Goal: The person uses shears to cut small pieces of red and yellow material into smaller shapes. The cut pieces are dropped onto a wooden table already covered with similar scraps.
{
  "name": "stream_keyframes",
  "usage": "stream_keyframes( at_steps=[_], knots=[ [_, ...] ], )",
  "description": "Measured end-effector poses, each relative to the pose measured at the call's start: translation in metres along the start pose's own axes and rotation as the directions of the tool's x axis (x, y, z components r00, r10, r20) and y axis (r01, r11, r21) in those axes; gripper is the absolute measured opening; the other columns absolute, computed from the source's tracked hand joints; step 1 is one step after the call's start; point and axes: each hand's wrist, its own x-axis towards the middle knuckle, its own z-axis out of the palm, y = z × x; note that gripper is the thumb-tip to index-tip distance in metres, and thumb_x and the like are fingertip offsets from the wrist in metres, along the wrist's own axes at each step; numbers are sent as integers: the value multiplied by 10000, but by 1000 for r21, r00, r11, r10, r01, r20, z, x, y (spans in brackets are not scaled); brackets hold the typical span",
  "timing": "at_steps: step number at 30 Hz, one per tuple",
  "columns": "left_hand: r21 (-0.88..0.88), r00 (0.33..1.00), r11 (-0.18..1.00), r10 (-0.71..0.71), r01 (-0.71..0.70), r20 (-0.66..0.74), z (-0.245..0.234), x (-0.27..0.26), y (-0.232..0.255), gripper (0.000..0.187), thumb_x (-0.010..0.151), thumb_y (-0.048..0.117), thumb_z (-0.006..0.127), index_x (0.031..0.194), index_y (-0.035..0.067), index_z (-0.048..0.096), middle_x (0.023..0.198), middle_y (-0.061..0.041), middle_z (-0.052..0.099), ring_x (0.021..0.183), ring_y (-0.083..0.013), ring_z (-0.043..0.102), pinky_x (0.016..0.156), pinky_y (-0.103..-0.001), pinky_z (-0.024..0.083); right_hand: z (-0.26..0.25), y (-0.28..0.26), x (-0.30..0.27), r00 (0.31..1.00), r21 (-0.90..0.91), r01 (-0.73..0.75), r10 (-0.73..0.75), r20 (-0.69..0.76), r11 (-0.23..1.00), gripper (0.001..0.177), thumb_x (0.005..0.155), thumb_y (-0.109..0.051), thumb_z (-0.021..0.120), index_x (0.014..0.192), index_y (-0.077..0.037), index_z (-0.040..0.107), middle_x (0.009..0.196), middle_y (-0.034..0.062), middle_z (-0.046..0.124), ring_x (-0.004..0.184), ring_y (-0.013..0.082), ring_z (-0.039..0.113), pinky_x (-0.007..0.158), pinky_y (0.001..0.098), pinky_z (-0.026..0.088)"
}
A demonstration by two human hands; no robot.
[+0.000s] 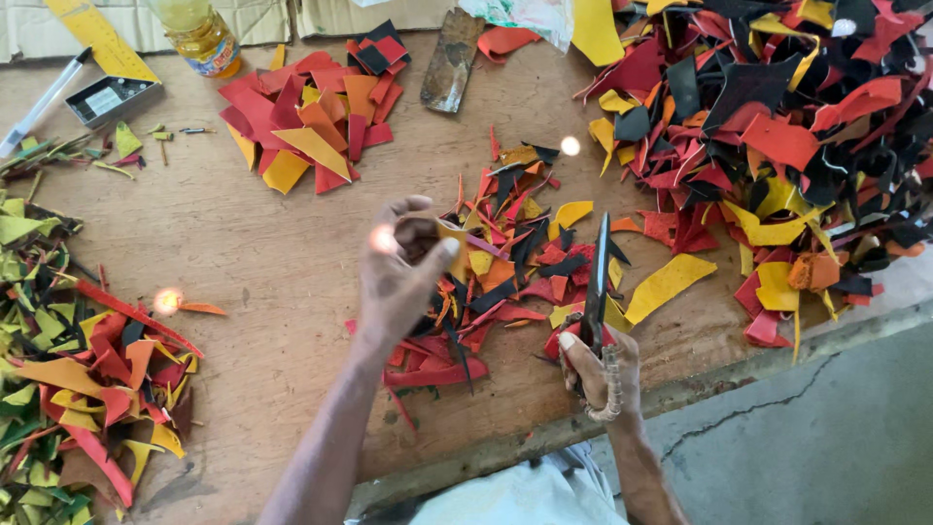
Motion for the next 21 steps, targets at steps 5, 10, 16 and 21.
stream_keyframes(
  at_steps=[5, 10, 16, 21],
  knots=[
    [603, 844, 764, 464, -229, -269, -42, 38, 19, 602, 1002, 39, 754, 1458, -39, 370, 1327, -171, 518, 1275, -244, 532, 1095, -417, 476, -8, 15, 0, 1000, 205, 2, -6, 19, 979, 175, 935, -134, 636, 807, -14, 628, 571, 19, 553, 438, 103, 520, 415, 275, 429],
    [768, 895, 592, 442, -244, -56, -40, 35, 23, 445, 959, 72, 733, 1357, 29, 539, 1387, -151, 539, 1306, -287, 527, 1122, -399, 454, -11, 24, 0, 999, 327, -16, 6, 32, 945, 175, 946, -128, 633, 834, 7, 626, 596, 31, 553, 455, 112, 523, 427, 279, 436],
    [654, 921, 663, 151, -364, 359, 6, 10, 20, 450, 766, 79, 817, 1202, 67, 706, 1256, -147, 629, 1178, -324, 605, 1008, -415, 501, -22, 22, -2, 1000, 256, 13, -10, -12, 967, 144, 917, -123, 652, 950, 17, 663, 668, 46, 606, 478, 115, 542, 439, 284, 454],
    [719, 860, 552, -6, -423, 511, 26, 5, 28, 291, 797, 58, 769, 1084, 56, 723, 1001, -114, 649, 1009, -307, 650, 882, -424, 528, -30, 21, 2, 998, 333, 0, 23, -64, 943, 150, 936, -129, 642, 962, 16, 674, 672, 43, 603, 496, 112, 545, 454, 288, 464]
  ],
)
